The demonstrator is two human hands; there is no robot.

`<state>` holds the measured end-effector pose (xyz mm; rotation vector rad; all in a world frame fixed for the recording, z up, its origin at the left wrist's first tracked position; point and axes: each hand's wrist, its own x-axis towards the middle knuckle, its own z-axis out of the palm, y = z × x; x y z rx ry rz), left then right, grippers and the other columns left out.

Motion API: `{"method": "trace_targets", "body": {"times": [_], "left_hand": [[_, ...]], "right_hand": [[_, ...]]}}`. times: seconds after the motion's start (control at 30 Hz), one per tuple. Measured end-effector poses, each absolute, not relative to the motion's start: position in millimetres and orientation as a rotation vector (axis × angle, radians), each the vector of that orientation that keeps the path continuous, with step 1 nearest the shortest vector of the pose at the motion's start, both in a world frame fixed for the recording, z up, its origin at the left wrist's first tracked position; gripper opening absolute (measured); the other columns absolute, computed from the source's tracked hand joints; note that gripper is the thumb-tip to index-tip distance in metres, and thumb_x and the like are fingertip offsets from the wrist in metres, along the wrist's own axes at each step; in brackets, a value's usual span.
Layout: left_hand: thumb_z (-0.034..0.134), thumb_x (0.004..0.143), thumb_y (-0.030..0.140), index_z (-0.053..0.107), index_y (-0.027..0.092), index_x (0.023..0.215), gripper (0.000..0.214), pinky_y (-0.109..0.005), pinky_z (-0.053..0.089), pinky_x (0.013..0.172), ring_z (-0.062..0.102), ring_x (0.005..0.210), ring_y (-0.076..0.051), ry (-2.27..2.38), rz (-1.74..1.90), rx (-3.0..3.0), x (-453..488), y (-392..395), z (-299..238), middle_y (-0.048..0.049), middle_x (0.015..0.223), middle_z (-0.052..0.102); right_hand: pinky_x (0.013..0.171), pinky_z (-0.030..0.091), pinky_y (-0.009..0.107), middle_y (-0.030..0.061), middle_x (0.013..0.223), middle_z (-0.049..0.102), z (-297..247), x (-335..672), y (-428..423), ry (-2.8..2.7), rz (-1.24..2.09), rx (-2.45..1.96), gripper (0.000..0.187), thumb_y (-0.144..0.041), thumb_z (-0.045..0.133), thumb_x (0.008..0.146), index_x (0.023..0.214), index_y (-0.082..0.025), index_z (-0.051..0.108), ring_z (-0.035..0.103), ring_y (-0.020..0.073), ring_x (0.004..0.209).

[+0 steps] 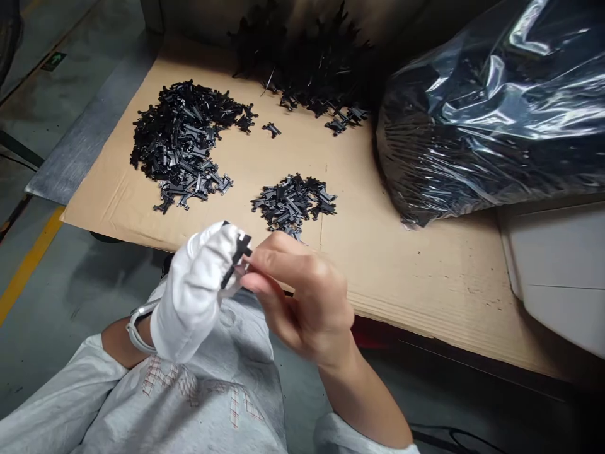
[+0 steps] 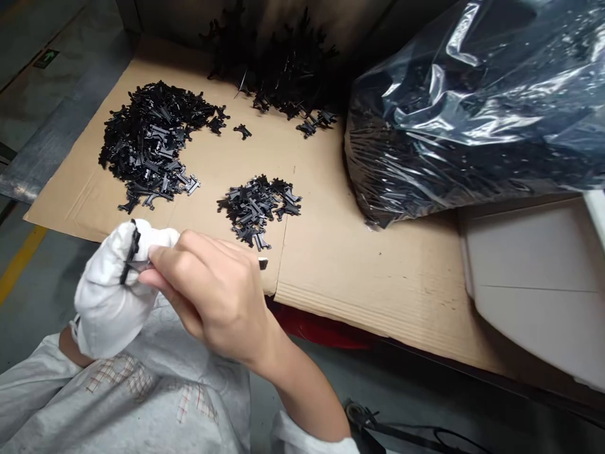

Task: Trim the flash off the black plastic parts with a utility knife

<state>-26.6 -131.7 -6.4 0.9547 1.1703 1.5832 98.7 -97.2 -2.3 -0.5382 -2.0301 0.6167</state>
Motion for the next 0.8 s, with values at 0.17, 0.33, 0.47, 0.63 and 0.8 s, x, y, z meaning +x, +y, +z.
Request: {"method": "trace_targets", "body": {"times": [0.17,0.33,0.47,0.63,0.8], "left_hand": [[0.060,0.086,0.058,0.047,0.020,0.058,0.049,-0.022,0.032,0.036,0.037,0.042,-0.007,1.032,1.434,0.756,-23.9,-135.3,7.9,0.0038,0.049,0.042],[0.061,0.081,0.066,0.047,0.020,0.058,0.053,-0.024,0.031,0.038,0.035,0.045,-0.008,1.059,1.311,0.693,-26.5,-137.9,10.5,0.0034,0.051,0.041],[0.061,0.080,0.068,0.044,0.021,0.056,0.056,-0.025,0.030,0.036,0.034,0.045,-0.009,1.047,1.301,0.742,-24.1,-134.5,13.9,0.0027,0.051,0.039],[0.064,0.076,0.069,0.041,0.021,0.057,0.056,-0.024,0.035,0.039,0.036,0.048,-0.009,1.092,1.339,0.735,-18.6,-132.2,16.7,0.0028,0.053,0.038],[0.049,0.085,0.069,0.041,0.022,0.056,0.056,-0.025,0.033,0.037,0.037,0.045,-0.010,1.176,1.347,0.858,-16.9,-133.7,15.9,0.0019,0.050,0.039]], "right_hand": [[0.046,0.033,0.026,-0.0033,0.064,0.049,0.8,96.9,-101.3,-2.033,0.544,-0.541,0.007,-0.016,0.055,0.095,0.099,-0.021,0.053,0.044,0.0107,0.050],[0.047,0.032,0.028,-0.0035,0.063,0.049,-2.2,98.7,-106.2,-2.048,0.496,-0.605,0.013,-0.014,0.053,0.095,0.103,-0.024,0.053,0.043,0.0119,0.051],[0.049,0.032,0.029,-0.0025,0.066,0.049,-5.3,101.5,-109.1,-2.062,0.520,-0.640,0.022,-0.012,0.053,0.092,0.109,-0.026,0.051,0.044,0.0135,0.054],[0.050,0.033,0.030,-0.0022,0.068,0.049,-6.5,101.1,-111.3,-2.052,0.544,-0.646,0.026,-0.010,0.052,0.091,0.111,-0.027,0.051,0.045,0.0144,0.054],[0.050,0.032,0.030,-0.0024,0.067,0.047,-6.5,99.6,-112.0,-2.020,0.565,-0.651,0.026,-0.010,0.052,0.091,0.111,-0.027,0.052,0.045,0.0145,0.055]]}}
